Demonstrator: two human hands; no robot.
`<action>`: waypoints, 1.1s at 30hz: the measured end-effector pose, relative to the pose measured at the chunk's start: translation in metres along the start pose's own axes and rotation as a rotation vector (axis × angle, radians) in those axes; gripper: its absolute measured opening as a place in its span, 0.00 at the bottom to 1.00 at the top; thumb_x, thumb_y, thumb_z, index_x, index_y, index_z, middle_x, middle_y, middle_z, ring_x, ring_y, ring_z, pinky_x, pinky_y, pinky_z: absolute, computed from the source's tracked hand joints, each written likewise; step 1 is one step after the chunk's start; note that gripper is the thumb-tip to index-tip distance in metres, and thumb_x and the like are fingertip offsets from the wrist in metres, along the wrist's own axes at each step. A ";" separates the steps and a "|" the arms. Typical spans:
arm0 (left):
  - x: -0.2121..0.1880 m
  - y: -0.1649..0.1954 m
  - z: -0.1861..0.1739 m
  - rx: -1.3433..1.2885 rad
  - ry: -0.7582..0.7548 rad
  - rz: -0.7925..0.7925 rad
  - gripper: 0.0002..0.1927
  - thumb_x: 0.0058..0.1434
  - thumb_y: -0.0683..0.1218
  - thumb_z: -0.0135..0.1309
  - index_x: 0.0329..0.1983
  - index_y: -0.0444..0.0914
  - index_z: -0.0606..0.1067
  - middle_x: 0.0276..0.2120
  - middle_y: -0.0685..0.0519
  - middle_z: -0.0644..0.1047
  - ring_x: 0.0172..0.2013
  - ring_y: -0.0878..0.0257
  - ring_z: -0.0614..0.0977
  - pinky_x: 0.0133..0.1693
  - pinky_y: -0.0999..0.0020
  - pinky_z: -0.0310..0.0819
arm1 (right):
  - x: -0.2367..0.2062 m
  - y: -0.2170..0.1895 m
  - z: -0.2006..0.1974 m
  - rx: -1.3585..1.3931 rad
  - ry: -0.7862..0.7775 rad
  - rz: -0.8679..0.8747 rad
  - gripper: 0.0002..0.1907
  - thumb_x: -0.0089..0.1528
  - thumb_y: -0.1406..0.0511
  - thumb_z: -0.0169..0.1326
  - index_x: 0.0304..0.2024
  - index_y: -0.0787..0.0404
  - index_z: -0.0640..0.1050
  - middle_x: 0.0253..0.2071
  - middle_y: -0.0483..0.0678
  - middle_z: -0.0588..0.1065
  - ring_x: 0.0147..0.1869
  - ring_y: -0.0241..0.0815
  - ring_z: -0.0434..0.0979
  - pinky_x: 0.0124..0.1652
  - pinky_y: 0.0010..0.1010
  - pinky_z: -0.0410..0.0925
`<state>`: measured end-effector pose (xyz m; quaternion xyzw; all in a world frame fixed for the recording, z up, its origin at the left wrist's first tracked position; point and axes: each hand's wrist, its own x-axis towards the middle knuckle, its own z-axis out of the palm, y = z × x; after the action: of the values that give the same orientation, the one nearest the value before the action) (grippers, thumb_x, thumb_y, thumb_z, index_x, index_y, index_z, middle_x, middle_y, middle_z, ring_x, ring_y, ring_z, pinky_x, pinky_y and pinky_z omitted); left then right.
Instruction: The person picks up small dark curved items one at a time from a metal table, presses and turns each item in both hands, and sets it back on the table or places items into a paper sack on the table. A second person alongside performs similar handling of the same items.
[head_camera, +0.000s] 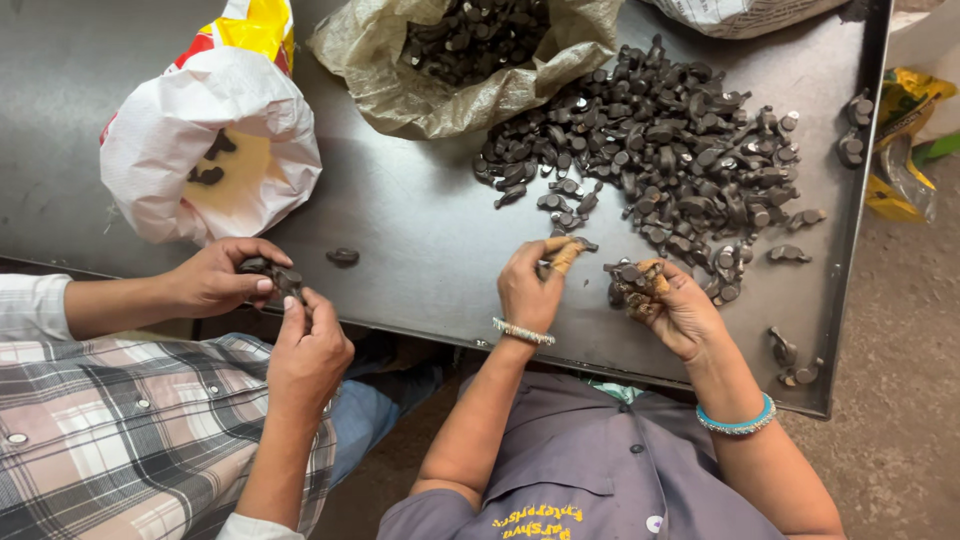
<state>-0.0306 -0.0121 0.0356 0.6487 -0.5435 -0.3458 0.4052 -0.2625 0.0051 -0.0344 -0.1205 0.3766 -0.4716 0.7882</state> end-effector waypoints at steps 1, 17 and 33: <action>-0.004 0.000 0.004 -0.076 -0.025 -0.032 0.12 0.60 0.46 0.65 0.46 0.39 0.85 0.36 0.54 0.85 0.25 0.64 0.77 0.28 0.68 0.70 | 0.000 0.000 0.000 -0.025 0.024 -0.001 0.12 0.62 0.64 0.60 0.47 0.60 0.77 0.41 0.46 0.80 0.40 0.39 0.81 0.37 0.29 0.75; -0.025 -0.071 0.057 -1.098 -0.326 -0.720 0.08 0.64 0.45 0.62 0.42 0.35 0.80 0.32 0.52 0.83 0.29 0.68 0.83 0.27 0.74 0.75 | -0.027 0.004 0.008 -0.424 0.058 -0.315 0.10 0.67 0.72 0.56 0.51 0.69 0.77 0.43 0.50 0.78 0.43 0.37 0.79 0.39 0.29 0.74; -0.024 -0.043 0.050 -0.973 -0.274 -0.596 0.10 0.60 0.44 0.66 0.38 0.33 0.79 0.27 0.53 0.80 0.22 0.70 0.77 0.21 0.76 0.69 | -0.023 0.006 0.014 -0.527 0.047 -0.503 0.15 0.60 0.81 0.56 0.49 0.69 0.76 0.52 0.51 0.79 0.57 0.41 0.79 0.57 0.31 0.73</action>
<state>-0.0604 0.0080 -0.0248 0.4626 -0.1637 -0.7351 0.4677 -0.2553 0.0249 -0.0169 -0.3973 0.4618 -0.5401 0.5807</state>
